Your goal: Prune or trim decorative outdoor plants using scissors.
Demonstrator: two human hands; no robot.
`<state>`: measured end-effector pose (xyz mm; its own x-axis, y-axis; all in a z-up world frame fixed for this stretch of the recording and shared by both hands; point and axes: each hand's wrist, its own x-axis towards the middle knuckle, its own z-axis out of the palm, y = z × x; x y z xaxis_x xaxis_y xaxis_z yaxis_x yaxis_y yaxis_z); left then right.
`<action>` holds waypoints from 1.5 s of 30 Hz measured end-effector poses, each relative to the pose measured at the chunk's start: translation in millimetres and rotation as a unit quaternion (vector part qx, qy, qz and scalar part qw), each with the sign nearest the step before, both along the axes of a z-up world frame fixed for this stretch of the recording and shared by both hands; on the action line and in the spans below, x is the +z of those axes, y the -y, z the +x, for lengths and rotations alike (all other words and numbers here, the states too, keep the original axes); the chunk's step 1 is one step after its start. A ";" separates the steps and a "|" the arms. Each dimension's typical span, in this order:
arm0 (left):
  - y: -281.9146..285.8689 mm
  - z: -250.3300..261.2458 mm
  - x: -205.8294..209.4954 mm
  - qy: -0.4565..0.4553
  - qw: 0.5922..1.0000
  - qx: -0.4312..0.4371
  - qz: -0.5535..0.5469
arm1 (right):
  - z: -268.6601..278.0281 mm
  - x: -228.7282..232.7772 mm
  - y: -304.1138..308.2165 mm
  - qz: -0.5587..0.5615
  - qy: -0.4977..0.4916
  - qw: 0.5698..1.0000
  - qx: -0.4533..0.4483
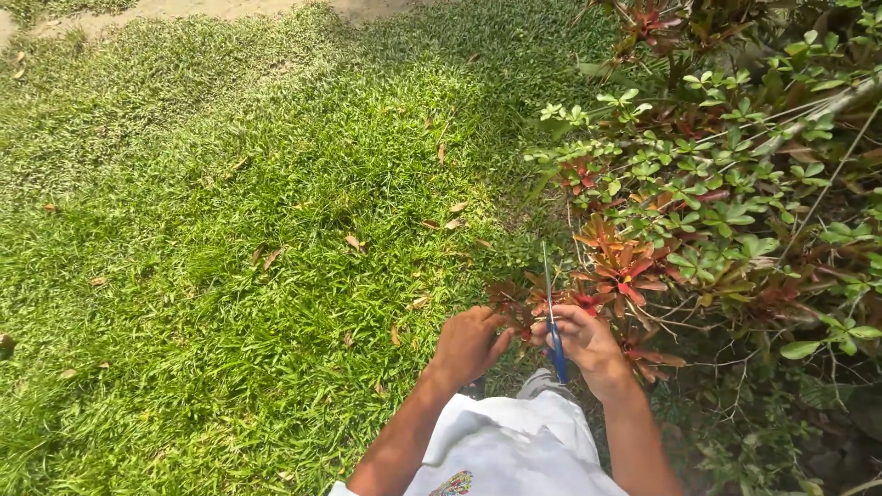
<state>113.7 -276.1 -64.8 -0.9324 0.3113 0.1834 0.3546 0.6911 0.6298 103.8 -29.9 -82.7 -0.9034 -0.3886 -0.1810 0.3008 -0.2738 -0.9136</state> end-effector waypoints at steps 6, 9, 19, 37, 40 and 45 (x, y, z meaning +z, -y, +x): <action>-12.9 13.3 -4.3 0.005 1.000 0.022 -0.012 | -2.1 -18.6 -24.8 0.010 -0.014 1.000 0.011; -27.1 16.8 -6.0 0.024 0.998 0.046 -0.032 | -5.5 -25.0 -42.3 0.000 -0.034 0.999 0.027; -139.3 29.2 -7.2 -0.031 0.996 0.082 -0.008 | 41.6 73.7 -161.9 -0.031 -0.046 0.996 0.066; -316.1 45.7 22.8 -0.046 0.994 0.092 0.032 | 52.9 101.0 -361.0 0.104 -0.162 0.966 -0.170; -329.2 42.9 28.8 -0.072 0.994 0.075 0.038 | 53.8 98.2 -379.0 0.113 -0.134 0.967 -0.183; -348.7 35.7 33.2 -0.111 0.991 0.065 0.023 | 57.4 92.4 -395.8 0.129 -0.113 0.967 -0.188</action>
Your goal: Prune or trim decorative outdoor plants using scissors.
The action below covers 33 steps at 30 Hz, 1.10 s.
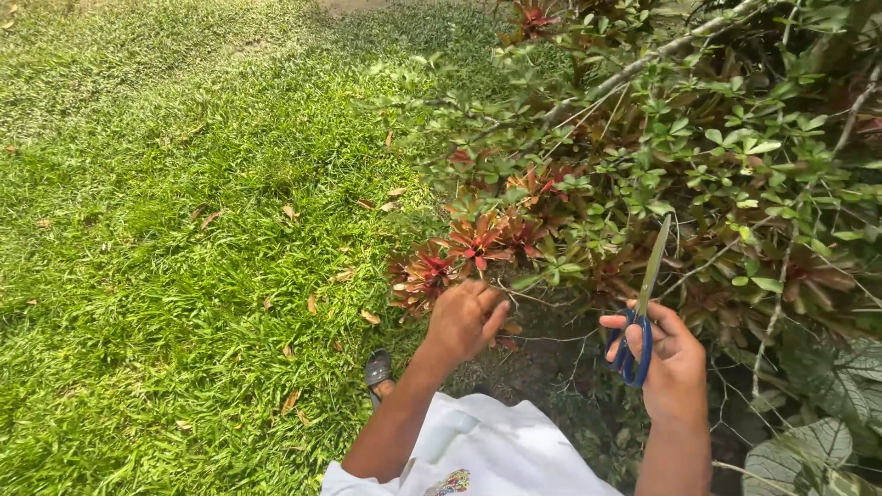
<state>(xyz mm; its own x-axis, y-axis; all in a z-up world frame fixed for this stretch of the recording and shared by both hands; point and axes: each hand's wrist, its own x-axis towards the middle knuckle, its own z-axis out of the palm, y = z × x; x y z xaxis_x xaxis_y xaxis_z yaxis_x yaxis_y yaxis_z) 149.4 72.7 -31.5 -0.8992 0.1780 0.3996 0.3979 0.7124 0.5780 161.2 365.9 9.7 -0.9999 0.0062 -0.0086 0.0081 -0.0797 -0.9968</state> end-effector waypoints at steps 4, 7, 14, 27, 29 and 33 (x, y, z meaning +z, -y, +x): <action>-12.3 -4.3 4.5 -0.042 0.999 0.006 0.011 | 2.5 -2.7 -10.7 -0.014 0.009 1.000 0.010; -19.4 -9.2 3.4 -0.036 0.999 0.001 0.008 | 0.4 -2.6 -16.0 -0.012 0.013 1.000 0.015; -24.0 -9.2 10.7 0.002 1.000 0.004 -0.021 | -6.9 -8.6 -15.7 -0.018 0.011 1.000 0.016; -18.7 -16.4 7.3 -0.014 1.000 0.000 -0.003 | -14.1 -31.1 -3.6 -0.018 0.005 0.999 0.032; -18.1 -17.6 6.1 -0.017 1.000 -0.004 -0.002 | -13.7 -35.6 -2.4 -0.025 -0.003 0.999 0.038; -18.1 -16.4 4.5 -0.016 1.000 -0.005 0.001 | -7.8 -34.1 0.0 -0.038 0.015 0.999 0.024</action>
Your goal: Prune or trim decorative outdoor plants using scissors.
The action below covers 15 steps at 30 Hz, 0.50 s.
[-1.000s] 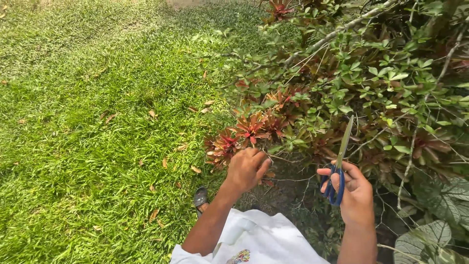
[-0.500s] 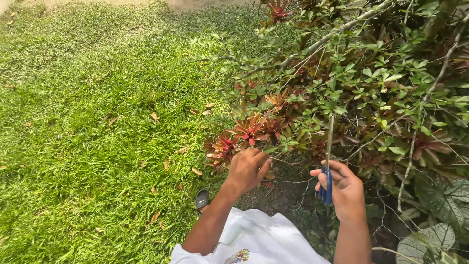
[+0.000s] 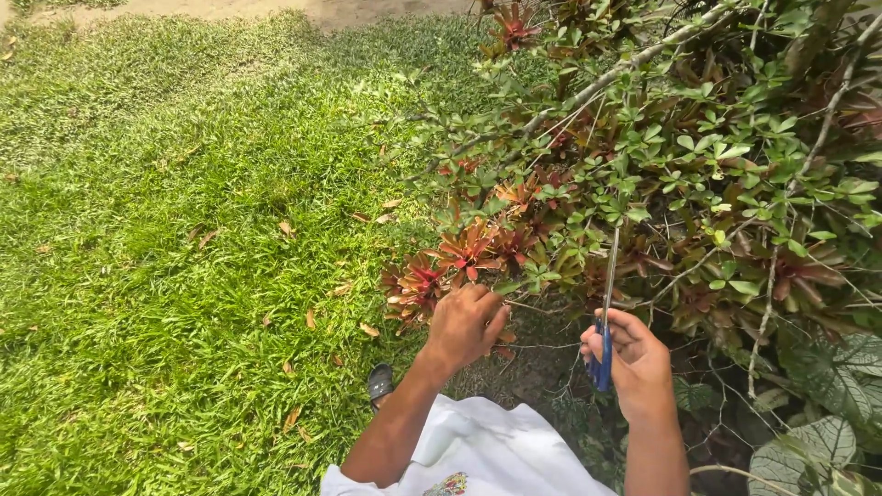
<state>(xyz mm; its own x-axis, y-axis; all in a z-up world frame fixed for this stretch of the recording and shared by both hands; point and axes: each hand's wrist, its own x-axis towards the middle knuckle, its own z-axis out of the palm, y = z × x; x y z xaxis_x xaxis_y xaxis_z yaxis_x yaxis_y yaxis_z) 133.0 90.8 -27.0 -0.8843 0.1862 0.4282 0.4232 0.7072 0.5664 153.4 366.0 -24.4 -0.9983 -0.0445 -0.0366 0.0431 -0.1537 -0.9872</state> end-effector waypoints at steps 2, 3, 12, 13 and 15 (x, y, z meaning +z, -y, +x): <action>-1.3 -1.3 4.4 0.003 1.000 0.001 0.002 | 0.9 3.1 -0.1 -0.008 0.014 1.000 -0.009; -2.7 -1.0 7.6 -0.002 1.000 0.010 0.007 | 2.1 4.3 -0.6 -0.023 -0.001 1.000 0.006; -31.2 -22.3 49.3 -0.076 0.997 0.016 0.026 | 4.1 -7.8 -3.1 -0.014 0.044 0.998 -0.034; -35.8 -23.8 53.9 -0.058 0.998 0.013 0.010 | 6.3 -8.4 -2.8 -0.003 0.064 0.997 -0.049; -43.9 -29.0 54.3 -0.072 0.997 0.001 0.011 | 8.6 -8.1 -1.5 0.003 0.055 0.998 -0.041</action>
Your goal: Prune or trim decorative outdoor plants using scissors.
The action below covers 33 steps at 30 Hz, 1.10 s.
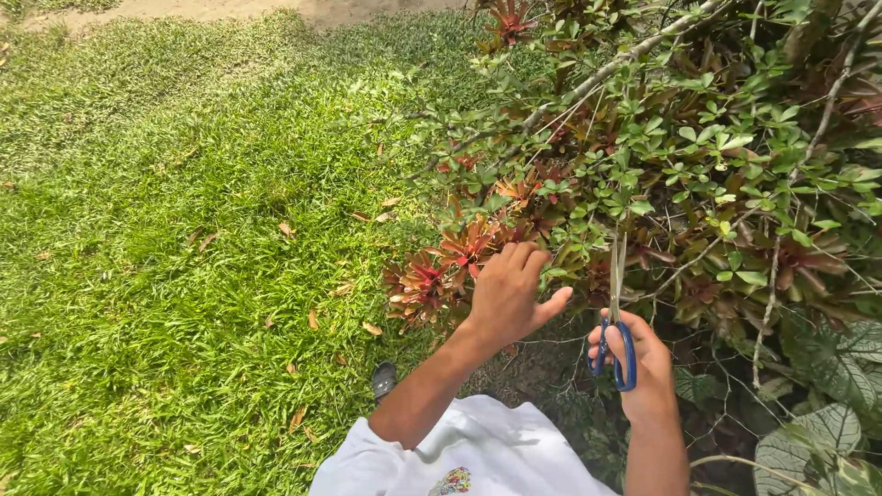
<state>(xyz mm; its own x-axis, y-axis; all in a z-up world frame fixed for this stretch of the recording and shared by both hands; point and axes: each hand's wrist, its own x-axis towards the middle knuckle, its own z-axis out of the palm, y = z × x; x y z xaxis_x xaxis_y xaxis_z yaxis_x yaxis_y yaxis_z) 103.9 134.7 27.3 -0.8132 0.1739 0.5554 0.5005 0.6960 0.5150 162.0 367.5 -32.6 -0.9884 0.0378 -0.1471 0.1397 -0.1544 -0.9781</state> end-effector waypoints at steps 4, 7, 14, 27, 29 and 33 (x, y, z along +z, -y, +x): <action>-7.5 -7.1 -6.3 -0.031 0.999 -0.002 -0.018 | 3.0 -2.1 0.9 0.010 0.006 1.000 0.006; -6.7 -9.6 -17.7 -0.016 1.000 0.006 -0.019 | 3.8 -5.2 -0.8 0.001 -0.007 1.000 0.006; -5.1 -11.4 -26.7 0.011 0.999 0.008 -0.034 | 7.5 -3.9 -0.7 -0.007 0.006 1.000 -0.001; -11.1 -12.9 -8.8 -0.002 0.999 0.005 -0.050 | 5.6 -3.4 -2.1 -0.007 0.006 1.000 0.003; -13.2 -12.5 -2.7 0.001 0.998 -0.001 -0.058 | 5.9 -3.3 -2.1 -0.009 0.005 1.000 0.004; -14.8 -16.8 0.9 -0.037 0.998 -0.014 -0.045 | 2.6 -2.5 -1.9 -0.012 0.000 1.000 0.005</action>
<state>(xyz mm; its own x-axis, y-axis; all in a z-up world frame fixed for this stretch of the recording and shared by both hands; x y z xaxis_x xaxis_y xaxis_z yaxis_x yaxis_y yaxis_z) 87.1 149.5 28.3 -0.7652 0.2473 0.5945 0.5541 0.7230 0.4125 164.6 369.3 -35.1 -0.9888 0.0240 -0.1474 0.1410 -0.1757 -0.9743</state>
